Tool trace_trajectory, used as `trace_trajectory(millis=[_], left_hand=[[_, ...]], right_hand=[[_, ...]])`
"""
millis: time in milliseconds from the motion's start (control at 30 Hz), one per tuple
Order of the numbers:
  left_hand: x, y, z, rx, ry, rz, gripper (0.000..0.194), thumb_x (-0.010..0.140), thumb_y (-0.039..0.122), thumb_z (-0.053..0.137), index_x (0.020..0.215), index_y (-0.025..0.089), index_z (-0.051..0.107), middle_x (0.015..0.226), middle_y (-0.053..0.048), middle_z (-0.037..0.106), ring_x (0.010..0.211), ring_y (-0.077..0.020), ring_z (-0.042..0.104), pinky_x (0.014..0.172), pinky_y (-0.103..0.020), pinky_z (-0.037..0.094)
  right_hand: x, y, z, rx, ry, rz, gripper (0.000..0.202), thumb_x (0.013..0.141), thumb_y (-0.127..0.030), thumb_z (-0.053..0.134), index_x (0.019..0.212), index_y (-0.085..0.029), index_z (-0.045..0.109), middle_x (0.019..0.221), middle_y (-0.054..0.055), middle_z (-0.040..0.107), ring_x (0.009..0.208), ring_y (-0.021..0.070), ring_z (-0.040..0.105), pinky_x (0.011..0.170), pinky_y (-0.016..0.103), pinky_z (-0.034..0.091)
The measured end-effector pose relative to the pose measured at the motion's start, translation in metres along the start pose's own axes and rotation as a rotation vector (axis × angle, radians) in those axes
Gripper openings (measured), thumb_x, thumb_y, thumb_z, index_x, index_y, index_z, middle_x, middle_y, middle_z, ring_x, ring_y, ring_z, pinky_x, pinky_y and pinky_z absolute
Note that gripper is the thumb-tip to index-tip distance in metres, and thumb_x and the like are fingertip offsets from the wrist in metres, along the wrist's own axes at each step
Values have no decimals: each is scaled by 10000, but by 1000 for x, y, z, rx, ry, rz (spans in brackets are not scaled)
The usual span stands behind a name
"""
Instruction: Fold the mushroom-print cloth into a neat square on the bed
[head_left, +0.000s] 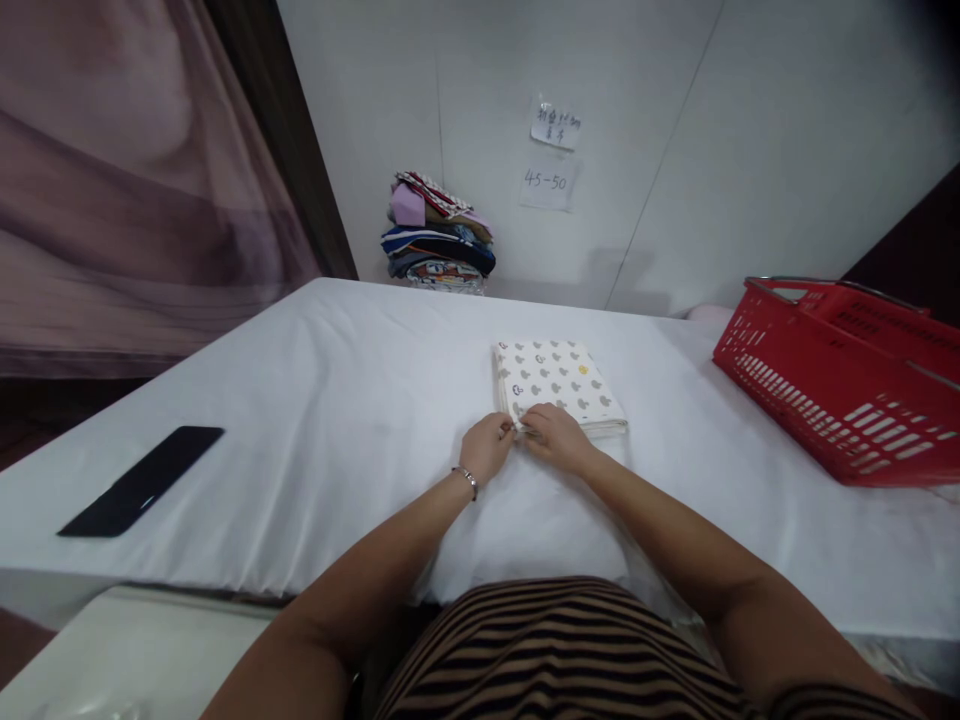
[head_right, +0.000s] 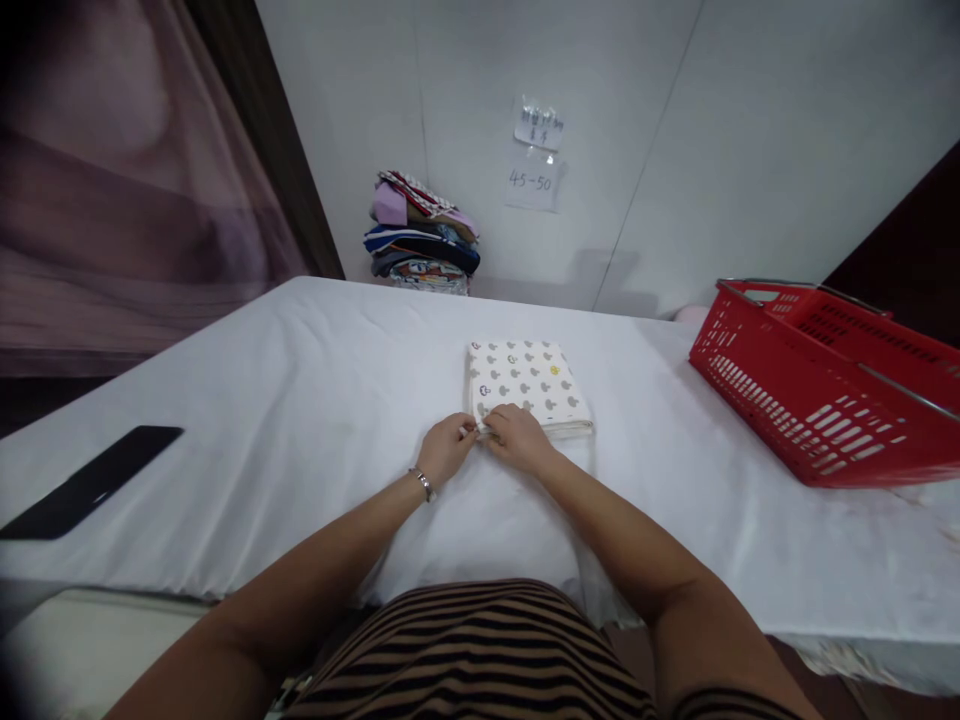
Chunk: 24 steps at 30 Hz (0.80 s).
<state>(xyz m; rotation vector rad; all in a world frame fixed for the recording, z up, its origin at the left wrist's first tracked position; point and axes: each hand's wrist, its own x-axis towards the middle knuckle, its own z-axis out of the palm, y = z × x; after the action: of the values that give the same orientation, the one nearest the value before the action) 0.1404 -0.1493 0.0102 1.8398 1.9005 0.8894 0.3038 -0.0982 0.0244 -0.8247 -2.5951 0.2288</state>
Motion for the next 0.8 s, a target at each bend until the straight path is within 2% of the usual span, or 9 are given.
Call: trace_trajectory(millis=[100,200,300,500,667,800], left_hand=[[-3,0,-2,17,7,2,92,817,247,523,851,224,605,854,17,648,774,-131,578,686,-239,393],[-5,0,-3,46,12,26,108,827,255,515,873,220,605,881,10,644,780,-128,575,702,-238,393],[-6,-2,-2,29,20,57,109,826,246,511,865,215,608,884,5,642,779,-125,571,713,-236,397],[-2,-5,2,-241,72,38,81,760,199,547,766,200,627,752,16,650,689,-113,570,688,-227,431],[3,-9,2,-563,51,-17,151,770,280,531,816,189,642,663,24,630,590,-103,566,584,-213,444],[13,-16,1,-619,80,-169,142,751,270,540,795,173,634,555,37,577,528,-99,548,518,-200,414]], right_hand=[[2,-2,3,-29,19,28,142,866,-248,474,930,-182,582,939,66,591,901,189,498,773,305,370],[4,-5,6,-8,68,108,187,908,-223,393,866,-184,572,860,47,585,833,167,501,737,280,373],[3,-10,9,-69,79,135,188,904,-220,395,848,-182,570,852,47,579,819,170,491,719,282,366],[-1,-18,14,-212,33,54,129,829,-204,485,926,-177,566,946,73,571,903,197,471,755,306,343],[3,-9,16,-42,141,189,121,853,-237,453,768,-196,528,786,23,547,757,156,481,670,266,351],[4,0,13,155,221,303,128,839,-274,461,738,-207,500,685,-14,503,655,138,465,606,248,357]])
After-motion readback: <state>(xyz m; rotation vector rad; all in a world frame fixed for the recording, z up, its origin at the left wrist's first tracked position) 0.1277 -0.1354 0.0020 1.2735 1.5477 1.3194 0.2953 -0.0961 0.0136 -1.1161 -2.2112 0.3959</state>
